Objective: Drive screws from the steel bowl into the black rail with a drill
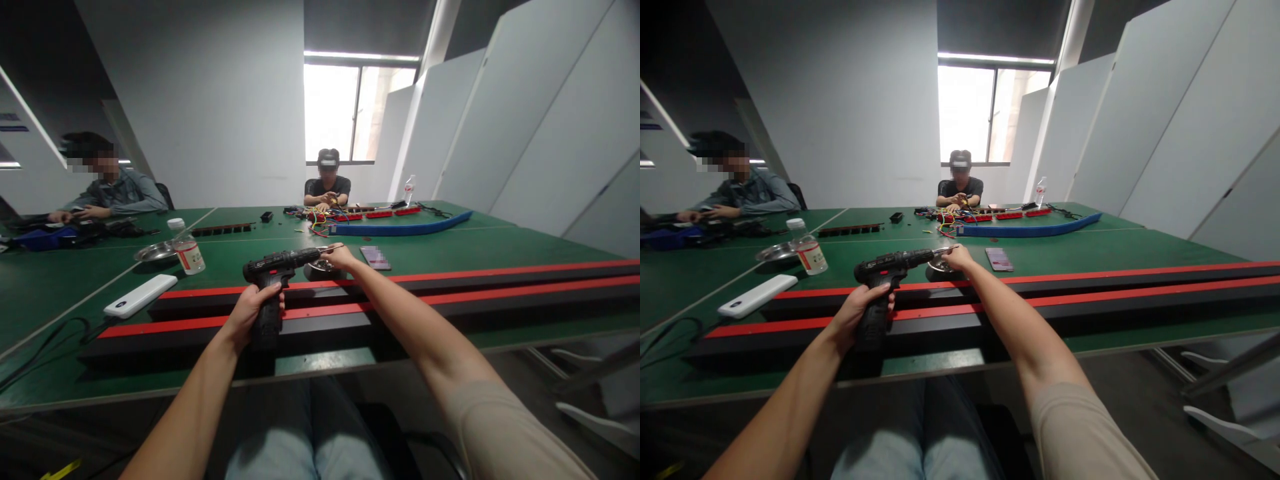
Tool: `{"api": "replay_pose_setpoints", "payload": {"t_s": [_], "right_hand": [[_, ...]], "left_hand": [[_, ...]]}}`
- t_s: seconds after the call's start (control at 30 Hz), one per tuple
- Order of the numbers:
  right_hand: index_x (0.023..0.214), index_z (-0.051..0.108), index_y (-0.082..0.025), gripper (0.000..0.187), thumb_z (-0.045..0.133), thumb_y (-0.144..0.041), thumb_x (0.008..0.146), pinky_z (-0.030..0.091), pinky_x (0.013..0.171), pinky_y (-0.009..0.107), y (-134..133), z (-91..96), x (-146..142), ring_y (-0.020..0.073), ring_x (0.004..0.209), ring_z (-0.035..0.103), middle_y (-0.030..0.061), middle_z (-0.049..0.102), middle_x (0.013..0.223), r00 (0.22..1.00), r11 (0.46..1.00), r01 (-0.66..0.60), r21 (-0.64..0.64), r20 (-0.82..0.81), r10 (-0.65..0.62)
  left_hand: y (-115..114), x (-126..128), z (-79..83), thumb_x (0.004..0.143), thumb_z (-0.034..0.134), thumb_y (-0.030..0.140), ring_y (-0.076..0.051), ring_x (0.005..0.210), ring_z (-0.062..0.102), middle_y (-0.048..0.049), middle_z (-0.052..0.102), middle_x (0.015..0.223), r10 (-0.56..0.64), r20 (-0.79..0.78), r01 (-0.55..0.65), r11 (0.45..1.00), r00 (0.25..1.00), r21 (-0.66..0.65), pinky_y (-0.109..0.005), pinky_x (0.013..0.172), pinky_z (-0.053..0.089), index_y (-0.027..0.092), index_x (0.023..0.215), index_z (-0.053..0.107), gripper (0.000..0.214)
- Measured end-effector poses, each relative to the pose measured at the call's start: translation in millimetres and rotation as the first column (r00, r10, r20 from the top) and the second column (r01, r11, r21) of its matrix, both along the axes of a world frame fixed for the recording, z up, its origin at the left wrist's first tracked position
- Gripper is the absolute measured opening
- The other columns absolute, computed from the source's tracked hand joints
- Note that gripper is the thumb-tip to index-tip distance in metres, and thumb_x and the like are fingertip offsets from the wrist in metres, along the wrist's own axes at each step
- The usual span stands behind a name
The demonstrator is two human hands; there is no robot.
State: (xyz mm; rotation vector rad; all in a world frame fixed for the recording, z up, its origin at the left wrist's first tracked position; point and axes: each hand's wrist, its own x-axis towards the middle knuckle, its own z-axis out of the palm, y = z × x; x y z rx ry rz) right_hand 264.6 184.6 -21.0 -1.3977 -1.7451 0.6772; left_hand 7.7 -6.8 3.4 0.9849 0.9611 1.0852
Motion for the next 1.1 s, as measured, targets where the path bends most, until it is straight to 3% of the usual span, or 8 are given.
{"api": "replay_pose_setpoints", "payload": {"t_s": [0.17, 0.3, 0.47, 0.63, 0.8, 1.1], "right_hand": [[0.077, 0.07, -0.014, 0.026, 0.07, -0.039, 0.085, 0.038, 0.055, 0.024, -44.2, 6.5, 22.6, 0.0131, 0.061, 0.055, 0.0035, 0.066, 0.068, 0.998, 0.999, -0.049, -0.015, -0.045, 0.049], [0.075, 0.065, -0.017, 0.037, 0.072, -0.054, 0.082, 0.042, 0.056, 0.026, -99.4, 9.8, 46.5, 0.0147, 0.064, 0.056, 0.0037, 0.064, 0.072, 0.957, 0.996, -0.094, 0.005, -0.276, 0.091], [0.075, 0.06, -0.018, 0.047, 0.07, -0.064, 0.079, 0.035, 0.051, 0.024, -143.4, 1.4, 71.7, 0.012, 0.059, 0.052, 0.0022, 0.061, 0.069, 0.909, 0.995, -0.07, -0.073, -0.416, 0.034], [0.074, 0.056, -0.019, 0.05, 0.074, -0.066, 0.074, 0.034, 0.051, 0.023, -150.7, -7.9, 79.3, 0.0106, 0.058, 0.05, 0.001, 0.06, 0.068, 0.839, 0.997, -0.054, -0.051, -0.543, 0.018], [0.077, 0.058, -0.019, 0.046, 0.071, -0.063, 0.08, 0.035, 0.053, 0.024, -151.8, -9.0, 78.7, 0.0116, 0.061, 0.051, 0.0013, 0.062, 0.069, 0.877, 0.996, -0.084, -0.021, -0.477, 0.063], [0.076, 0.058, -0.019, 0.04, 0.066, -0.057, 0.086, 0.038, 0.056, 0.024, -154.2, -8.3, 80.1, 0.0117, 0.06, 0.05, 0.0006, 0.062, 0.07, 0.905, 0.994, -0.109, 0.011, -0.413, 0.104]], "left_hand": [[2.9, -2.2, -3.7, 0.078, 0.081, 0.038, -0.016, 0.055, 0.065, -0.0034, 0.067, 0.069, -0.008, 0.003, 0.008, 1.0, 1.0, 0.01, -0.027, 0.048, 0.055, 0.013, 0.088, 0.064, 0.031], [3.2, -2.3, -4.2, 0.076, 0.083, 0.037, -0.017, 0.056, 0.066, -0.0048, 0.068, 0.072, -0.007, -0.02, 0.007, 1.0, 1.0, 0.016, -0.028, 0.049, 0.055, 0.012, 0.089, 0.066, 0.034], [1.7, -2.9, -3.5, 0.076, 0.083, 0.037, -0.014, 0.06, 0.066, -0.0069, 0.069, 0.075, -0.052, -0.103, 0.057, 0.997, 0.993, 0.049, -0.022, 0.052, 0.053, 0.009, 0.083, 0.067, 0.033], [2.2, -7.1, -10.0, 0.077, 0.082, 0.039, -0.016, 0.062, 0.066, -0.0071, 0.069, 0.076, -0.12, -0.169, 0.132, 0.989, 0.978, 0.059, -0.025, 0.057, 0.054, 0.01, 0.085, 0.068, 0.032], [1.9, -10.0, -14.0, 0.078, 0.081, 0.038, -0.016, 0.063, 0.066, -0.0063, 0.07, 0.077, -0.13, -0.191, 0.142, 0.988, 0.973, 0.054, -0.026, 0.059, 0.054, 0.012, 0.089, 0.068, 0.031], [-6.9, -4.5, -2.1, 0.076, 0.082, 0.038, -0.016, 0.064, 0.066, -0.0059, 0.069, 0.077, -0.097, -0.206, 0.102, 0.995, 0.974, 0.016, -0.024, 0.058, 0.052, 0.012, 0.088, 0.067, 0.032]]}}
